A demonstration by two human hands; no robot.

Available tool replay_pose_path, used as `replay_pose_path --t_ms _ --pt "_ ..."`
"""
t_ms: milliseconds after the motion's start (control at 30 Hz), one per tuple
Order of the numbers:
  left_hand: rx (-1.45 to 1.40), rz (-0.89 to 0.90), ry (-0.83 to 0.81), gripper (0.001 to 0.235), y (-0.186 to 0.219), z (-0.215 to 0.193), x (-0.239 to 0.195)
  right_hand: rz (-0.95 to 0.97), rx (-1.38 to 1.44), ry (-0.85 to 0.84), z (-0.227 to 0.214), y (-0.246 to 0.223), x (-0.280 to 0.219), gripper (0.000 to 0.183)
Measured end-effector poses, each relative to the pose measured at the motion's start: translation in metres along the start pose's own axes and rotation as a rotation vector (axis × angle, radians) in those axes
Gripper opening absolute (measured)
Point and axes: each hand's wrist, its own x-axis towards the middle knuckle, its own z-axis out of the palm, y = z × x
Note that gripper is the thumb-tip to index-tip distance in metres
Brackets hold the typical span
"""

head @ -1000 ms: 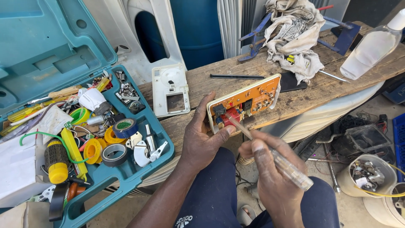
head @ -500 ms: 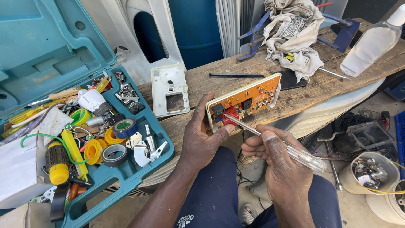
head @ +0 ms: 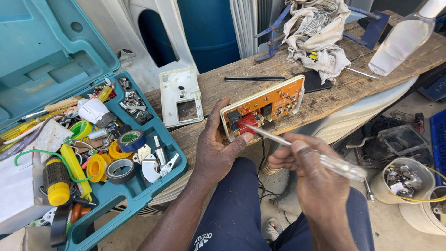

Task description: The person cleans and repairs a circuit board using a screwdriver, a liquid from a bottle, and a white cloth, handling components like the board and the bottle while seated on the ground.

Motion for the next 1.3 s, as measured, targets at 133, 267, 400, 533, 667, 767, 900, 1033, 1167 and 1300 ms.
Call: replay_pose_path --t_ms 133,267,400,533,667,767,900,1033,1167,1300 --pt "-0.003 0.044 -0.019 0.081 0.0 -0.001 0.002 -0.018 -0.194 0.041 0.022 -0.013 -0.009 0.032" --pt "-0.037 0.046 -0.03 0.082 -0.002 -0.001 0.002 -0.037 -0.241 0.061 0.036 -0.014 -0.011 0.031" --pt "0.011 0.035 -0.024 0.08 0.002 -0.003 0.001 -0.015 -0.21 0.04 0.032 -0.011 -0.012 0.033" --pt "0.017 -0.008 -0.025 0.079 0.008 -0.005 -0.002 -0.029 -0.246 0.092 0.032 -0.009 -0.012 0.036" --pt "-0.111 -0.015 0.068 0.086 -0.033 0.008 0.004 -0.169 -0.19 0.147 0.014 0.012 -0.005 0.03" --pt "-0.029 0.098 0.065 0.076 -0.017 0.011 0.004 -0.12 -0.198 0.056 0.029 -0.005 -0.014 0.026" --pt "0.148 0.181 0.035 0.088 0.005 0.035 -0.01 -0.13 -0.152 0.022 0.015 -0.03 -0.019 0.03" --pt "0.026 0.154 0.097 0.086 0.007 0.054 -0.011 -0.135 -0.251 0.129 0.013 -0.055 -0.019 0.025" --pt "0.021 0.254 0.09 0.083 0.017 0.079 -0.027 -0.091 -0.171 0.169 -0.006 -0.064 -0.041 0.029" --pt "-0.025 0.154 -0.004 0.082 0.046 0.115 -0.042 -0.11 -0.244 0.209 -0.041 -0.091 -0.062 0.035"
